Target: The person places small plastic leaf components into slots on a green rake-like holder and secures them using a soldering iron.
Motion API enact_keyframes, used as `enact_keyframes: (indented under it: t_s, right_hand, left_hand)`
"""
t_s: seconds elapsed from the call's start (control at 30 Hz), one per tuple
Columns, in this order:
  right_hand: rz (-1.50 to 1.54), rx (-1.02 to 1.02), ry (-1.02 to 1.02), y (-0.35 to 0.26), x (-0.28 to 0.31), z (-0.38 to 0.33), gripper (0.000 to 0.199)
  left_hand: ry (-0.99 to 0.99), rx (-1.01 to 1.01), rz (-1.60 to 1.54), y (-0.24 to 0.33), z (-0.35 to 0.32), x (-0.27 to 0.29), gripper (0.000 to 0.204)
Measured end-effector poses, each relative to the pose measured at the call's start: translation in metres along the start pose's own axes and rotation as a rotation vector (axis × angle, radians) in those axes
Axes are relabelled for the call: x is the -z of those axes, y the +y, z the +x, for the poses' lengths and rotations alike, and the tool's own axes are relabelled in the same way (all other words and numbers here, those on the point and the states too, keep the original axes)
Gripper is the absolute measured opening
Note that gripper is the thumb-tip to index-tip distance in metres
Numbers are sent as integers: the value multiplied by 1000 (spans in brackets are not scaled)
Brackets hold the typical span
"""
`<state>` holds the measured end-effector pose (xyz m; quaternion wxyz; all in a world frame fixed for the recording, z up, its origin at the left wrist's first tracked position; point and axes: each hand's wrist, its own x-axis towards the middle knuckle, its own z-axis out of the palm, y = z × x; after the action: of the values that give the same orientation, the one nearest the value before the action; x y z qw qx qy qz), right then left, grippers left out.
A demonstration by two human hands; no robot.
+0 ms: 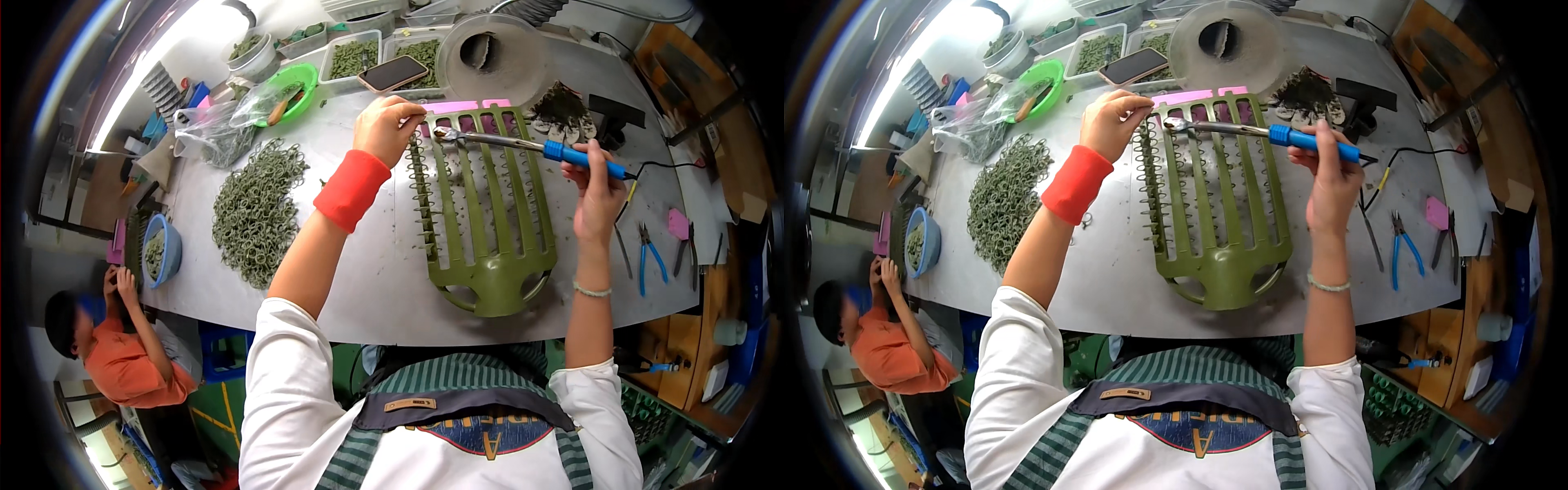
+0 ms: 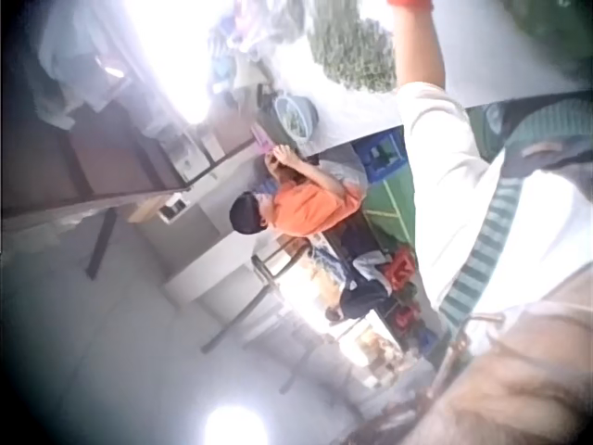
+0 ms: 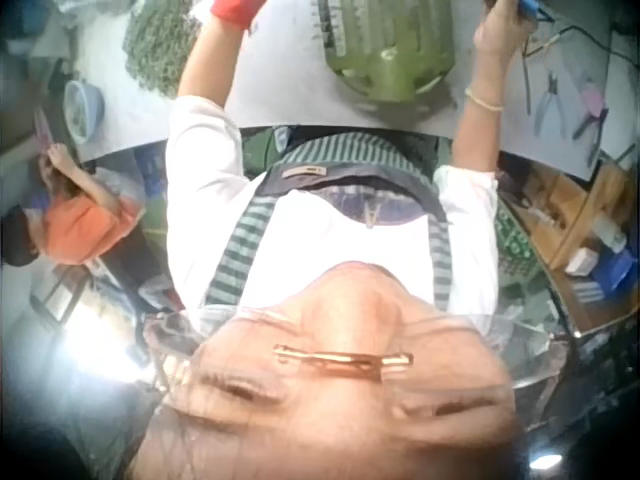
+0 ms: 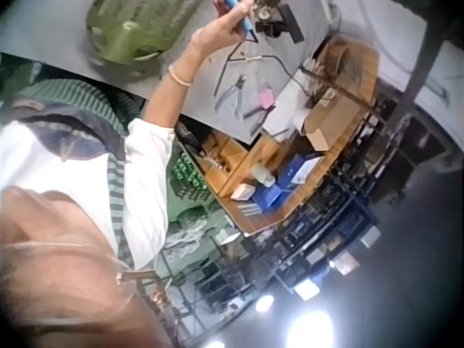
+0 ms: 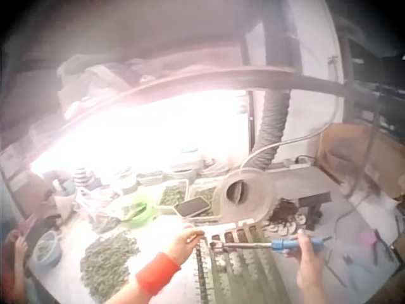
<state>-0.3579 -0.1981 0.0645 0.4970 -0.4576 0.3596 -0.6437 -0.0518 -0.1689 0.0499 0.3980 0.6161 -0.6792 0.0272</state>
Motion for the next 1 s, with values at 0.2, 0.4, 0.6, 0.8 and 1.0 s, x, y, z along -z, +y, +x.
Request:
enact_keyframes:
  t_s: [0.2,0.4,0.6,0.8,1.0]
  right_hand:
    - [35,-28,-6,20,-14,8,26]
    - [1,-15,41,14,-10,8,26]
    - [-13,-37,56,0,3,7,25]
    - [-20,-42,70,-7,6,1,25]
    - [-37,-44,86,-10,7,-3,24]
  left_hand:
    - [41,-211,192,-11,14,-20,7]
    - [20,-254,254,-14,16,-23,5]
    - [85,-74,59,-44,15,5,19]
    - [-232,775,926,-159,-84,86,36]
    - [-204,565,278,-137,-98,99,23]
